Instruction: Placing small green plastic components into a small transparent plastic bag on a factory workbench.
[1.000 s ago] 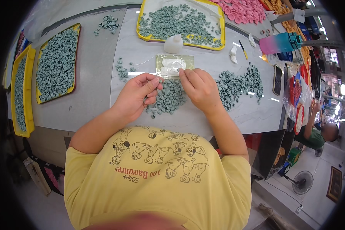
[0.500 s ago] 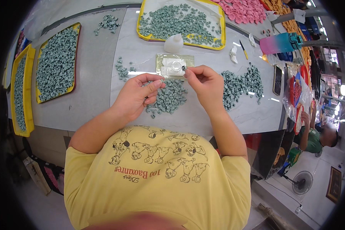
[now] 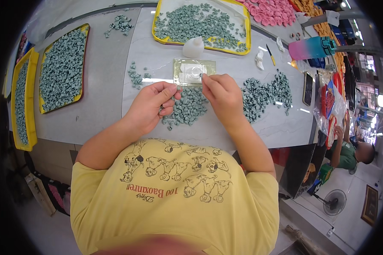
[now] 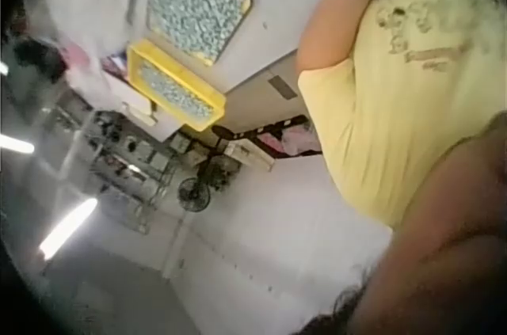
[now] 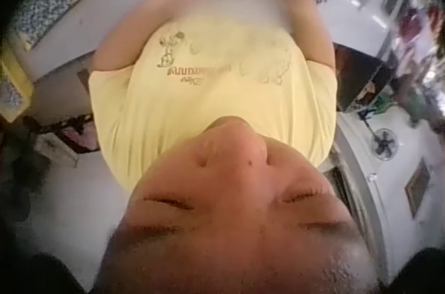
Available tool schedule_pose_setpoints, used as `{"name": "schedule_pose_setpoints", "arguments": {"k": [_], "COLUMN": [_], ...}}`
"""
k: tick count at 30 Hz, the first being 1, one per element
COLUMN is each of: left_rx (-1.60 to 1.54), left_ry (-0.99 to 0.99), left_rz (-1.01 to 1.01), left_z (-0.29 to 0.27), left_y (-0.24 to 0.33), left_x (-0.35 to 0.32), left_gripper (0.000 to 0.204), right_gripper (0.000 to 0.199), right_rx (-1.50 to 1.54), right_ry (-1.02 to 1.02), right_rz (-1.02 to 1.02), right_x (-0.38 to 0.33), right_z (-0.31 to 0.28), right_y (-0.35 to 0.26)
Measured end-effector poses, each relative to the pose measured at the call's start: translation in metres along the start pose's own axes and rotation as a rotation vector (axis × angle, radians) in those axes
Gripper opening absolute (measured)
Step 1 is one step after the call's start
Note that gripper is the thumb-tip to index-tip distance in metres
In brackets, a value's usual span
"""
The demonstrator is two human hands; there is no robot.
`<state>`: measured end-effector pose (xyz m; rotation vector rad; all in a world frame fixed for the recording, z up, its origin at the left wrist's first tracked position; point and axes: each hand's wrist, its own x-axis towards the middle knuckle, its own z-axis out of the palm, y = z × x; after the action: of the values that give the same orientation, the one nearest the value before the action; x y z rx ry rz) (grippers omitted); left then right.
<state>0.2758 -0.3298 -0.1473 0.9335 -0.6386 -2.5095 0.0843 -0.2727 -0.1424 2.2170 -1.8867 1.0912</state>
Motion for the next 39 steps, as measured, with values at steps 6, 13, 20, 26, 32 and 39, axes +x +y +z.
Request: {"name": "schedule_pose_setpoints", "arguments": {"k": [6,13,20,26,32,39], "left_rx": [0.0,-0.01,-0.012,-0.013,-0.024,-0.018], "left_ry": [0.013,0.005,0.005,0.003,0.005,-0.065], "left_rz": [-0.008,-0.005,-0.007,0.0,0.011,0.025], "left_z": [0.001,-0.001,-0.002,-0.003,-0.004,-0.001], "left_y": [0.001,0.0,-0.001,-0.002,-0.002,-0.001], "left_x": [0.0,0.001,0.002,0.003,0.005,0.003], "left_gripper": [0.017,0.017,0.017,0.017,0.017,0.015], "right_gripper": [0.032,0.033,0.032,0.034,0.026,0.006], "right_rx": [-0.151,-0.22,-0.239,-0.247,-0.027,0.85], "right_ry": [-0.046,-0.049,-0.075,-0.089,0.055,0.035], "right_rz": [-0.229,-0.313,-0.321,-0.319,-0.125,0.832], "right_x": [-0.003,-0.002,-0.002,-0.002,-0.002,0.0], "right_z": [0.001,0.003,0.003,0.002,0.001,-0.009], "right_y": [0.003,0.005,0.006,0.006,-0.004,-0.022]}}
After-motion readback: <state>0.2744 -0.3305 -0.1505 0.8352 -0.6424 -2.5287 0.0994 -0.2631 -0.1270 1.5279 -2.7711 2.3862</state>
